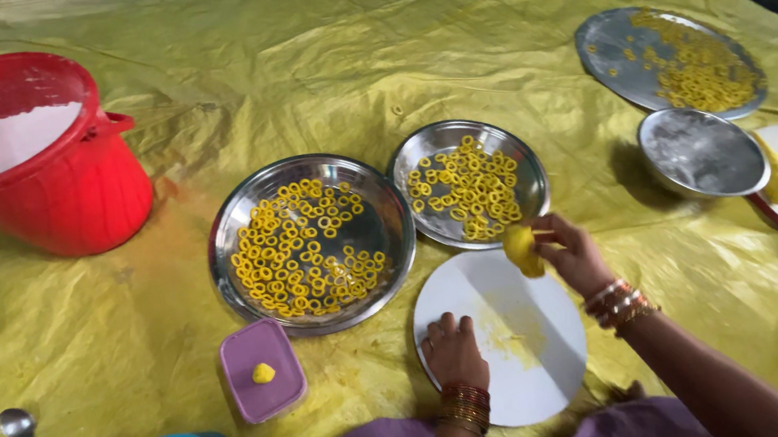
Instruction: The person sits on a yellow tarp and shapes yellow dough into small rings by hand. They roll small pieces of dough into thin strips, pinch the ends together to form circles, and place the finished rings into a metal tray. The person also transfers a batch of completed rings from one tray to another.
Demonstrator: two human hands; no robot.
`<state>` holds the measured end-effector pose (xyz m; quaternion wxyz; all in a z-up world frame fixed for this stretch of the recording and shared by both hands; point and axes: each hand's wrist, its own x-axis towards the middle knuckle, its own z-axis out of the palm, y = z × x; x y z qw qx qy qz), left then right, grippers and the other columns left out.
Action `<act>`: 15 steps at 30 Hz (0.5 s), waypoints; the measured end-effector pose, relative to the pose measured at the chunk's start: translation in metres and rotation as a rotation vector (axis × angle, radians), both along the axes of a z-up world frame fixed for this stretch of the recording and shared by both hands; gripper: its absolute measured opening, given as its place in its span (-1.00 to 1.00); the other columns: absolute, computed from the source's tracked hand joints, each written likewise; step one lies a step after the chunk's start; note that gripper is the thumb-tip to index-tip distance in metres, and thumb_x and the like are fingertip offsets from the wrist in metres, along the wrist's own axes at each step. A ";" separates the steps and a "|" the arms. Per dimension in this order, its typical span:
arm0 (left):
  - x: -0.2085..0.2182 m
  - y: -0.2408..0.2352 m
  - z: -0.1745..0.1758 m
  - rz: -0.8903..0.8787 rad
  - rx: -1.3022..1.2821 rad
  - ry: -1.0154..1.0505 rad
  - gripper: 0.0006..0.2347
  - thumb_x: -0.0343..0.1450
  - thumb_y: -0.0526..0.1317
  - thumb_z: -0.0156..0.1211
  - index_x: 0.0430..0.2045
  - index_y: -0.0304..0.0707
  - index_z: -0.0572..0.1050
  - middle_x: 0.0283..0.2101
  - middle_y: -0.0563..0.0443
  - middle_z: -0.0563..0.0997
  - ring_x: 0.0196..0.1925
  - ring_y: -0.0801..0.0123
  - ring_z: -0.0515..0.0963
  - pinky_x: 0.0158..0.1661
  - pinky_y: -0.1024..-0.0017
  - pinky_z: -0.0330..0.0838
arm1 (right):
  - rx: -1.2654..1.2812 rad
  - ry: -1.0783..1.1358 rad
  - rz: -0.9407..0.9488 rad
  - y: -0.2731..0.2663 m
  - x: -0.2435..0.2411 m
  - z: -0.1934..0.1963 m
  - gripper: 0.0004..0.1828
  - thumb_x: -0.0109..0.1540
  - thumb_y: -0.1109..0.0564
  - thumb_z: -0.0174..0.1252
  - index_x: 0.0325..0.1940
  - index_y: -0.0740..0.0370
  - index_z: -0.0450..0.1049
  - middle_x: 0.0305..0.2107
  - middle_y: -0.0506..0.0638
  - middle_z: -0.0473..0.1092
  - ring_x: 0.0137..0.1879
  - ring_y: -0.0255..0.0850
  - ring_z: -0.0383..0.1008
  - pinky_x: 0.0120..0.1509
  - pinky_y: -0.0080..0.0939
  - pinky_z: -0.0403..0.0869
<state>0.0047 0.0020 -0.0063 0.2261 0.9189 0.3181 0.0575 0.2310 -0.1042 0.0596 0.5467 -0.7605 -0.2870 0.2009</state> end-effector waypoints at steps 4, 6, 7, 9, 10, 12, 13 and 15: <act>-0.003 -0.002 -0.005 -0.007 0.006 -0.031 -0.72 0.24 -0.31 0.36 -0.19 -0.11 0.53 0.03 0.03 0.44 0.18 0.10 0.36 0.15 0.09 0.24 | -0.493 -0.515 0.038 -0.045 -0.065 -0.005 -0.33 0.15 0.15 0.17 0.37 0.04 0.29 0.10 0.09 0.44 0.20 0.02 0.50 0.31 0.04 0.52; -0.006 -0.004 -0.010 -0.010 -0.026 -0.079 -0.74 0.29 -0.23 0.39 -0.18 -0.14 0.54 0.05 0.04 0.46 0.21 0.12 0.36 0.20 0.07 0.24 | -0.509 -0.716 0.163 -0.054 -0.086 -0.020 -0.20 0.07 0.22 0.13 0.43 0.09 0.20 0.30 0.19 0.25 0.41 0.13 0.23 0.45 0.17 0.29; -0.008 -0.005 -0.012 -0.021 -0.032 -0.082 -0.71 0.28 -0.23 0.40 -0.15 -0.15 0.53 0.10 0.02 0.44 0.24 0.12 0.34 0.20 0.07 0.22 | -0.514 -0.815 0.226 -0.058 -0.091 -0.026 -0.13 0.02 0.25 0.11 0.46 0.11 0.15 0.40 0.24 0.15 0.51 0.18 0.10 0.52 0.23 0.17; -0.011 -0.005 -0.015 -0.035 -0.039 -0.089 -0.66 0.26 -0.23 0.41 -0.10 -0.16 0.53 0.18 0.00 0.41 0.30 0.12 0.30 0.21 0.06 0.19 | -0.638 -0.753 0.156 -0.067 -0.099 -0.034 -0.20 0.08 0.20 0.15 0.44 0.00 0.23 0.44 0.05 0.11 0.58 0.06 -0.03 0.57 0.22 0.01; -0.012 -0.004 -0.015 -0.039 -0.041 -0.090 -0.64 0.25 -0.23 0.42 -0.08 -0.16 0.52 0.22 -0.01 0.39 0.32 0.12 0.28 0.22 0.05 0.16 | -0.696 -0.722 0.120 -0.067 -0.101 -0.037 -0.24 0.11 0.17 0.18 0.43 -0.05 0.27 0.46 -0.05 0.09 0.61 0.00 -0.10 0.60 0.21 -0.07; -0.014 -0.005 -0.016 -0.048 -0.045 -0.092 -0.61 0.24 -0.22 0.44 -0.05 -0.16 0.51 0.29 -0.03 0.35 0.35 0.12 0.23 0.24 0.03 0.11 | -0.604 -0.852 0.146 -0.065 -0.106 -0.042 -0.39 0.12 0.06 0.23 0.29 -0.04 0.39 0.42 -0.03 0.10 0.58 0.01 -0.08 0.58 0.21 -0.05; -0.016 -0.006 -0.017 -0.054 -0.058 -0.080 -0.60 0.25 -0.21 0.44 -0.04 -0.15 0.51 0.29 -0.02 0.34 0.36 0.12 0.23 0.26 0.03 0.11 | -0.557 -0.915 0.158 -0.063 -0.109 -0.044 -0.46 0.13 0.00 0.26 0.22 -0.03 0.46 0.41 -0.02 0.11 0.57 0.01 -0.07 0.57 0.21 -0.04; -0.016 -0.006 -0.016 -0.062 -0.081 -0.062 -0.59 0.25 -0.20 0.44 -0.02 -0.12 0.50 0.31 0.00 0.33 0.38 0.14 0.22 0.28 0.04 0.09 | -0.615 -0.952 0.205 -0.054 -0.115 -0.047 -0.54 0.11 0.00 0.26 0.11 -0.03 0.55 0.42 0.02 0.13 0.54 0.01 -0.07 0.54 0.22 -0.06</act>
